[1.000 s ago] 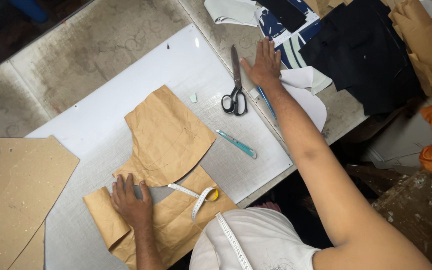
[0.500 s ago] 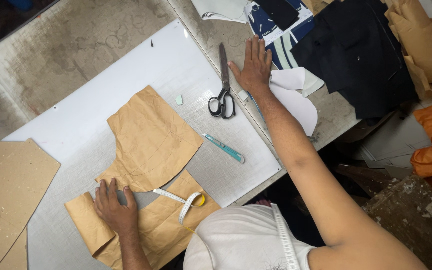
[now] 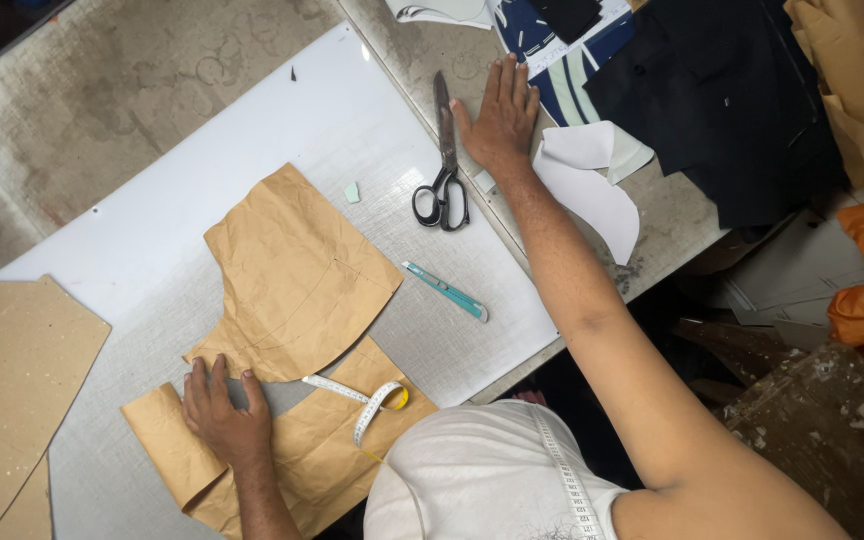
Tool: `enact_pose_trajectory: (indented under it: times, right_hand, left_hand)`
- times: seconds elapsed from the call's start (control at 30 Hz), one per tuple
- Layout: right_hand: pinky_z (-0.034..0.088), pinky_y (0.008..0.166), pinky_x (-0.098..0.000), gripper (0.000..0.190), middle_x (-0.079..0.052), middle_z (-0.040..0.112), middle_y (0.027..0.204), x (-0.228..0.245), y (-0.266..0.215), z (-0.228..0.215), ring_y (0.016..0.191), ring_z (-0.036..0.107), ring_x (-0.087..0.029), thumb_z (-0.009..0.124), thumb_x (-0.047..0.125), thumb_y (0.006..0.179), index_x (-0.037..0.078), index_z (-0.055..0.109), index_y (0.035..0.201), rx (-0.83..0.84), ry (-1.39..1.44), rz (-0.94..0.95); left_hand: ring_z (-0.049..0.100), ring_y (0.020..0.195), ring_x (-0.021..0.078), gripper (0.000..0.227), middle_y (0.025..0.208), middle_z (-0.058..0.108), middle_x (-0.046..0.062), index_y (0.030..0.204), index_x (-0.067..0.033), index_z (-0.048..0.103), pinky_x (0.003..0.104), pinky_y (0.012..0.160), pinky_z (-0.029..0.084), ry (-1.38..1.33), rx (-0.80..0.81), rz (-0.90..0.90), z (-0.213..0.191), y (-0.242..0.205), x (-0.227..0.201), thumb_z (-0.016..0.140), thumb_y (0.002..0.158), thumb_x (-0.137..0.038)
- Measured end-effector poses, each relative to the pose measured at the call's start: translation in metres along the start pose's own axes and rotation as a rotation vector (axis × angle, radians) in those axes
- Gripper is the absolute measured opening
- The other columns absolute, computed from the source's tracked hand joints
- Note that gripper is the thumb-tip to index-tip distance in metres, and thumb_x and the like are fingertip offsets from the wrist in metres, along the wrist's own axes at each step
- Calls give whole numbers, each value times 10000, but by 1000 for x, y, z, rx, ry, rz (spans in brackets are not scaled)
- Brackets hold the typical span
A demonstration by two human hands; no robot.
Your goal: The person measures and marks lines on a brown paper pattern using a measuring tape, pen, and utility knife. They then place a cardboard template over the paper and trace its outline before cutting along the marked lines to separate the pattern piece.
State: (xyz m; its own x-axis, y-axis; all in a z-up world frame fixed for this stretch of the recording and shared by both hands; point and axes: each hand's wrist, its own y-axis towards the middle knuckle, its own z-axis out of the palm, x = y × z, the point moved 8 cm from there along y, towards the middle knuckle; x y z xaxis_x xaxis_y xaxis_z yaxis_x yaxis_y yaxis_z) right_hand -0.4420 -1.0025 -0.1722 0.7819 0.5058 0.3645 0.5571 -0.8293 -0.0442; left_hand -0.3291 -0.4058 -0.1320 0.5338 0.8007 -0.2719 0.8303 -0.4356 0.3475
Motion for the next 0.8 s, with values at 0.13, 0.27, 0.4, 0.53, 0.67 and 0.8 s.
enact_pose_trajectory:
  times: [0.13, 0.27, 0.4, 0.53, 0.67, 0.8]
  right_hand:
    - [9, 1296, -553, 976, -241, -32, 1717, 7, 3, -1, 1598, -54, -353, 361, 690, 1033, -29, 97, 1638, 17, -3, 27]
    - [22, 1294, -550, 1012, -234, -14, 1713, 9, 6, -3, 1596, -45, -355, 371, 732, 1002, -19, 118, 1631, 41, 47, 66]
    - [56, 1290, -552, 1014, -239, 20, 1716, 12, 8, -3, 1596, -11, -363, 372, 747, 988, -2, 143, 1633, 51, 93, 59]
    - [67, 1290, -554, 1011, -225, 32, 1719, 15, 14, -3, 1598, -5, -359, 357, 757, 979, 14, 151, 1634, 62, 147, 69]
    - [65, 1284, -559, 1011, -212, 24, 1715, 22, 23, 4, 1596, -12, -346, 327, 767, 968, 33, 143, 1637, 72, 222, 86]
    - [73, 1287, -556, 1016, -229, 11, 1720, 35, 28, 8, 1595, -19, -365, 328, 776, 980, 23, 150, 1637, 51, 171, 62]
  left_hand:
    - [382, 1538, 365, 430, 1611, 499, 167, 1416, -94, 642, 592, 1272, 229, 1, 3, -14, -2, 0, 2, 655, 1026, -274]
    - [381, 1545, 358, 437, 1611, 502, 162, 1424, -94, 642, 592, 1280, 225, 0, 7, -23, -1, 0, 3, 657, 1027, -277]
    - [374, 1553, 358, 439, 1619, 497, 164, 1429, -91, 640, 590, 1284, 222, -2, 7, -18, -1, -1, 2, 666, 1033, -276]
    - [374, 1549, 354, 444, 1614, 501, 162, 1425, -91, 640, 597, 1284, 220, 1, 13, -23, 1, -1, 7, 672, 1023, -275]
    - [360, 1561, 366, 452, 1620, 496, 175, 1438, -81, 631, 606, 1280, 219, 5, 20, -10, 4, -2, 8, 663, 1032, -277]
    - [366, 1548, 369, 440, 1606, 499, 185, 1429, -81, 637, 610, 1271, 219, 10, 18, -8, 3, -2, 10, 665, 1038, -278]
